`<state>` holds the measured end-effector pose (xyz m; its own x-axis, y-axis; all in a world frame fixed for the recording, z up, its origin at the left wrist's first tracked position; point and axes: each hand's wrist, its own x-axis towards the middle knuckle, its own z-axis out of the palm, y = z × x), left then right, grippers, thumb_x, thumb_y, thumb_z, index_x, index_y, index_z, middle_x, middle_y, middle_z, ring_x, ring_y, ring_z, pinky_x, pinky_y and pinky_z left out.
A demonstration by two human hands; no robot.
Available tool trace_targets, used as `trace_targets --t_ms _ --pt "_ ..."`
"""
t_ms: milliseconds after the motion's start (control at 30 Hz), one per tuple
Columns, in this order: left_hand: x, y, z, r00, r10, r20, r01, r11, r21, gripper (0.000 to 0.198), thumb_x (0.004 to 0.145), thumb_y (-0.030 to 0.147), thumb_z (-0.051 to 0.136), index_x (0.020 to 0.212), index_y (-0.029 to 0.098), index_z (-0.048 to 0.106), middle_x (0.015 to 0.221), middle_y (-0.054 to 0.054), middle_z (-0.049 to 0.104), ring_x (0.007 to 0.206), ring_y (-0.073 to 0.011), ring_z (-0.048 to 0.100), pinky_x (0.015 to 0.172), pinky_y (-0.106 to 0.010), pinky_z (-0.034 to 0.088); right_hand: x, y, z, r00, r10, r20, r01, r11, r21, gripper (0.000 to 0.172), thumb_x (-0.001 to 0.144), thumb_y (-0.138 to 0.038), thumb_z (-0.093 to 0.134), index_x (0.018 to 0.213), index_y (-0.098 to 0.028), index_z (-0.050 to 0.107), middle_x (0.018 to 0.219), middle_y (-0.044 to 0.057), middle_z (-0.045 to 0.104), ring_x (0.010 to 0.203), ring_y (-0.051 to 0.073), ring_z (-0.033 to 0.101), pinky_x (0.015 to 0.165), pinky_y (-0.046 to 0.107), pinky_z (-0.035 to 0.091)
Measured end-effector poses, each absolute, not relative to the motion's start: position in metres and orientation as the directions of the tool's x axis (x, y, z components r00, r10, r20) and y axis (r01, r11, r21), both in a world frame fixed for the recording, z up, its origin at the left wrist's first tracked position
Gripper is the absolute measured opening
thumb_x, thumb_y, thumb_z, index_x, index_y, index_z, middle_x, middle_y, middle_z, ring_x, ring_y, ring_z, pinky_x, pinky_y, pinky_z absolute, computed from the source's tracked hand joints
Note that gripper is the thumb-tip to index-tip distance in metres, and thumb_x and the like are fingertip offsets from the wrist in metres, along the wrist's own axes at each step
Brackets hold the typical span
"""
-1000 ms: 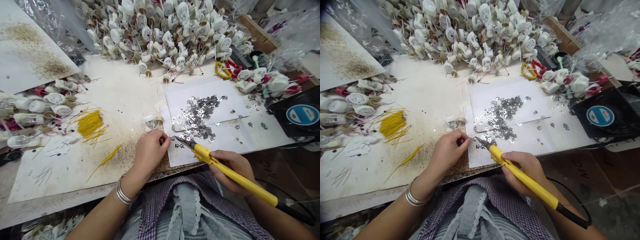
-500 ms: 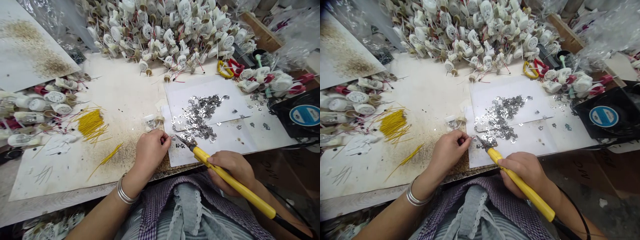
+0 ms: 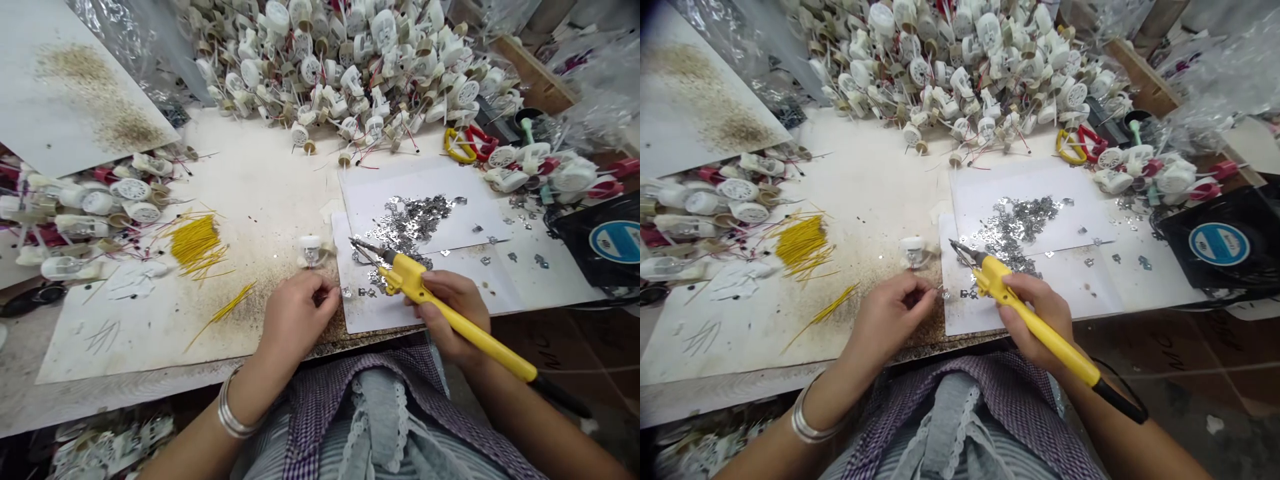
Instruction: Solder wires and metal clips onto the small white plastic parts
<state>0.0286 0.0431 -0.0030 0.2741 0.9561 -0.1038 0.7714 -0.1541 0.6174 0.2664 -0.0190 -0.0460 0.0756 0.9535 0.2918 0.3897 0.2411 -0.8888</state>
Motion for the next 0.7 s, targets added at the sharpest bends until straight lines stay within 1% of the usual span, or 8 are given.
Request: trace_targets --t_ms 133,267,367,467,500,567,633,700 --pt "0.006 0.020 0.005 0.247 0.963 -0.108 0.648 -0.081 0.757 0.016 0.084 0.024 0.057 0.069 0.020 0.061 0.074 -0.002 0.062 0.073 -0.0153 0.058 0.066 -0.029 0.046 0.239 0.015 -0.024 -0.103 0.955 0.278 0.313 0.296 -0.902 0.025 0.090 -0.026 0.058 0.115 -0.027 0.056 0.102 0.004 0.068 0.083 0.017 0.068 0.076 0.034 0.058" --pt "-0.008 0.013 0.007 0.028 0.994 -0.110 0.573 0.074 0.816 0.018 0.082 0.030 0.060 0.068 0.019 0.063 0.116 -0.010 0.058 0.105 -0.0221 0.058 0.072 -0.030 0.052 0.206 0.049 -0.011 -0.245 0.910 0.336 0.400 0.410 -0.819 0.030 0.087 -0.019 0.060 0.115 -0.028 0.054 0.111 0.003 0.066 0.093 0.017 0.067 0.083 0.034 0.056" --pt "-0.010 0.021 -0.001 -0.066 0.951 -0.302 0.293 0.308 0.905 0.024 0.082 0.039 0.063 0.073 0.017 0.061 0.135 -0.009 0.050 0.102 -0.0227 0.062 0.068 -0.031 0.057 0.183 0.067 -0.016 -0.319 0.889 0.329 0.402 0.442 -0.802 0.037 0.086 -0.012 0.056 0.117 -0.030 0.051 0.114 0.001 0.064 0.095 0.016 0.066 0.084 0.030 0.055" --pt "-0.009 0.031 -0.005 -0.017 0.896 -0.444 -0.008 0.444 0.896 0.027 0.082 0.042 0.064 0.080 0.016 0.057 0.141 -0.009 0.048 0.089 -0.0185 0.068 0.068 -0.033 0.060 0.167 0.075 -0.021 -0.334 0.901 0.276 0.399 0.400 -0.825 0.040 0.085 -0.009 0.053 0.118 -0.031 0.050 0.114 0.000 0.065 0.091 0.014 0.066 0.083 0.029 0.056" --pt "-0.009 0.033 -0.004 -0.003 0.900 -0.435 -0.023 0.435 0.900 0.026 0.083 0.042 0.063 0.080 0.016 0.057 0.141 -0.009 0.048 0.088 -0.0180 0.068 0.071 -0.034 0.060 0.165 0.075 -0.021 -0.325 0.910 0.257 0.395 0.377 -0.838 0.039 0.085 -0.009 0.052 0.117 -0.031 0.051 0.113 0.000 0.065 0.090 0.014 0.067 0.083 0.029 0.056" --pt "-0.010 0.035 0.002 0.006 0.948 -0.319 0.092 0.317 0.944 0.024 0.085 0.039 0.061 0.080 0.016 0.059 0.139 -0.010 0.050 0.094 -0.0190 0.068 0.079 -0.037 0.060 0.162 0.074 -0.018 -0.285 0.928 0.239 0.348 0.332 -0.876 0.037 0.085 -0.010 0.053 0.116 -0.030 0.051 0.113 0.001 0.065 0.092 0.015 0.067 0.084 0.031 0.057" --pt "-0.012 0.033 0.011 0.034 0.995 -0.098 0.327 0.081 0.942 0.017 0.087 0.034 0.059 0.081 0.018 0.061 0.139 -0.009 0.051 0.105 -0.0209 0.065 0.092 -0.039 0.056 0.162 0.072 -0.012 -0.230 0.943 0.242 0.252 0.298 -0.921 0.032 0.087 -0.014 0.054 0.116 -0.030 0.050 0.115 0.002 0.063 0.097 0.016 0.067 0.085 0.031 0.058" --pt "-0.014 0.028 0.019 0.146 0.983 0.111 0.521 -0.172 0.836 0.009 0.089 0.026 0.057 0.084 0.020 0.061 0.140 -0.008 0.051 0.118 -0.0217 0.058 0.102 -0.040 0.050 0.162 0.069 -0.007 -0.174 0.955 0.241 0.158 0.268 -0.950 0.030 0.089 -0.020 0.056 0.117 -0.030 0.049 0.116 0.003 0.062 0.101 0.016 0.067 0.084 0.031 0.059"
